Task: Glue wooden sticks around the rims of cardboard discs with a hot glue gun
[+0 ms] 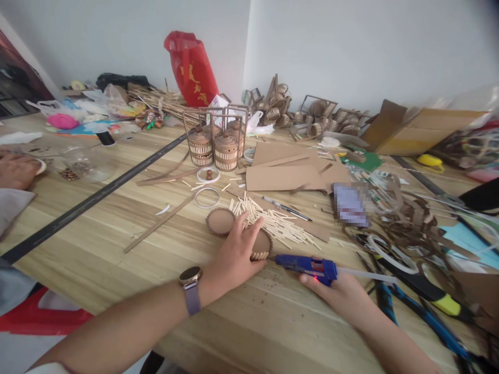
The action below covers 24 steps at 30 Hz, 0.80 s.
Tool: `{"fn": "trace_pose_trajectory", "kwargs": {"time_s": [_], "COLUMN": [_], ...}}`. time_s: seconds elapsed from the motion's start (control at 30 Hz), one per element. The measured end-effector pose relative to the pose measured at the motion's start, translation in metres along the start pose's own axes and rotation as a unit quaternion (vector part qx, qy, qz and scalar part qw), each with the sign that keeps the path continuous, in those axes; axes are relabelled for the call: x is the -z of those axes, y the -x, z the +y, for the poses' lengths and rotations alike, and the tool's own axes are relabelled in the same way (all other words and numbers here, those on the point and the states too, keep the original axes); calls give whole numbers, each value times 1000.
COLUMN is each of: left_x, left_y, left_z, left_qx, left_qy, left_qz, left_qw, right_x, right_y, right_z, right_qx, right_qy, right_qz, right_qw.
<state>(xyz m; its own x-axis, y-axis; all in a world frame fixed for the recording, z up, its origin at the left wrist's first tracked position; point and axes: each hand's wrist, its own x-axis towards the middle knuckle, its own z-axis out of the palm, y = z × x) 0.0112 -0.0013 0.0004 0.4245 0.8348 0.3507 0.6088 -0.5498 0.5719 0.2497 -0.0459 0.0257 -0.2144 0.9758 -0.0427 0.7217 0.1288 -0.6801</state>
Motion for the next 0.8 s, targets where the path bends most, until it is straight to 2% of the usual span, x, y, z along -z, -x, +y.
{"fn": "trace_pose_trajectory", "kwargs": {"time_s": [0.8], "left_x": [1], "left_y": [0], "left_z": [1], "left_qx": [-2], "left_qy": [-6], "left_qz": [-1], "left_qw": [1000], "right_x": [-1], "right_y": [0], "right_z": [-2], "right_qx": [-8], "right_qy": [8], "right_qz": [9], "right_qw": [1000]}}
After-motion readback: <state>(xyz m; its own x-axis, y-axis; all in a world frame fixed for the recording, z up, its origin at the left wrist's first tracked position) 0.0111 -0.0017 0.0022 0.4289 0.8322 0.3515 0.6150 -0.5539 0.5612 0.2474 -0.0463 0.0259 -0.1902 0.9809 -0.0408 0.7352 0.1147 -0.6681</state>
